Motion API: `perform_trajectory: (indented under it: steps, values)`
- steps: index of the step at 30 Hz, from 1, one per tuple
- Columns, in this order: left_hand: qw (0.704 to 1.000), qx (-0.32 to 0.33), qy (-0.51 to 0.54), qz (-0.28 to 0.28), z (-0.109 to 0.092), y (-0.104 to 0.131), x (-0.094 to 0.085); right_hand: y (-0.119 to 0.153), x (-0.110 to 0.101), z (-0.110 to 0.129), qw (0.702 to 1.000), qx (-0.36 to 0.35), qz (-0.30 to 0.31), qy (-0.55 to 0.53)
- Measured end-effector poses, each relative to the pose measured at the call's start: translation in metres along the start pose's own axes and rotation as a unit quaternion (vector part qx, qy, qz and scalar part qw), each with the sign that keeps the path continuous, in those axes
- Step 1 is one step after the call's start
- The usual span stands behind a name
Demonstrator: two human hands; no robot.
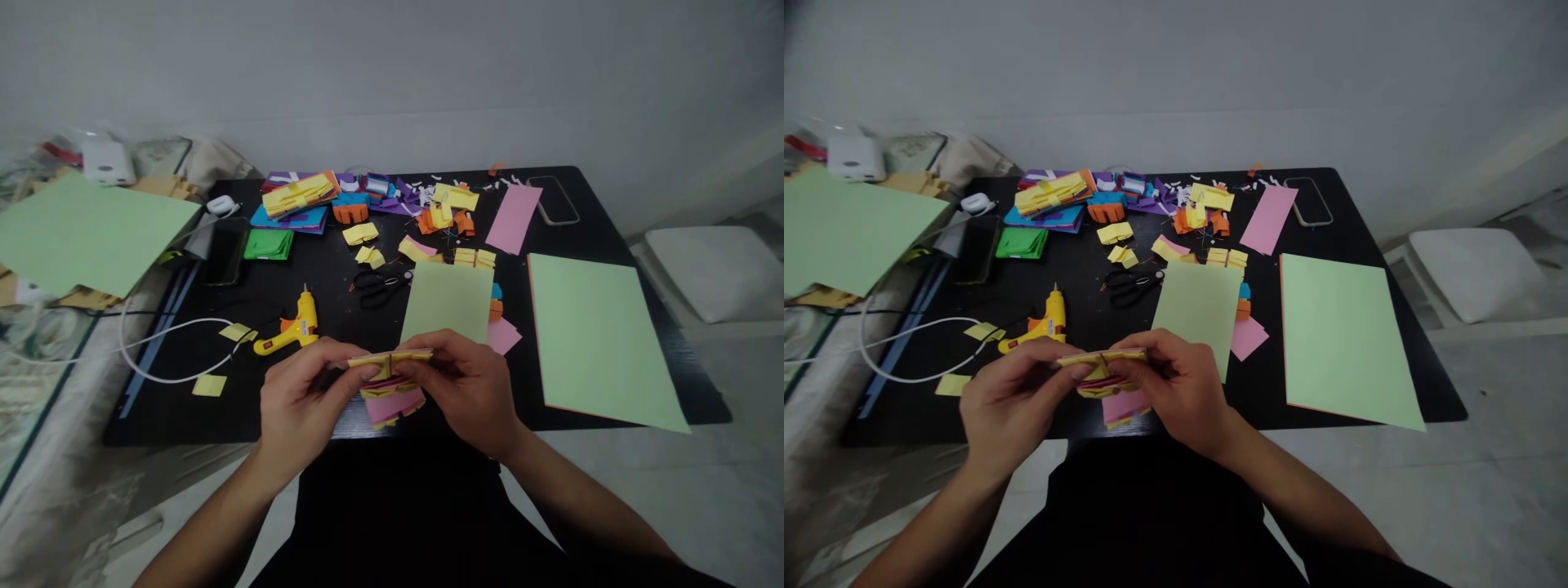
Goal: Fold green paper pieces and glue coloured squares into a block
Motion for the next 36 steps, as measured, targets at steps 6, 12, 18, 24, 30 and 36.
perform_trajectory:
  steps: [6,12,18,24,30,36]
  values:
    - [1.0,0.006,-0.005,-0.004,-0.0005,0.0018,-0.0004,-0.0008,0.0,0.0011,1.0,0.007,0.011,-0.006]
    - [1.0,-0.002,-0.006,-0.004,-0.0012,0.0,0.0005,0.001,-0.0024,0.0039,0.999,-0.038,-0.01,0.005]
    - [1.0,-0.016,-0.004,-0.008,-0.0032,-0.0002,-0.0006,0.002,-0.0019,0.003,0.998,-0.045,-0.038,0.021]
    - [1.0,-0.005,0.002,-0.017,-0.0032,0.0002,-0.0024,0.0022,-0.0011,0.0047,0.997,-0.071,-0.034,0.025]
    - [0.998,0.045,-0.013,-0.038,-0.0062,0.0,-0.0043,0.0016,0.0004,0.006,0.994,-0.104,-0.03,0.003]
    - [0.998,0.035,-0.016,-0.052,-0.0057,0.0012,-0.0052,0.0028,0.0016,0.0038,0.996,-0.077,-0.036,-0.005]
Point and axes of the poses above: each hand's wrist, its own y-axis away from the middle knuckle, its own x-axis out of the palm, z = x × y, the point moved 4 cm from there along -y, towards the middle knuckle, and after that the axes turned 1 degree about -z, right-handed, at the moved point
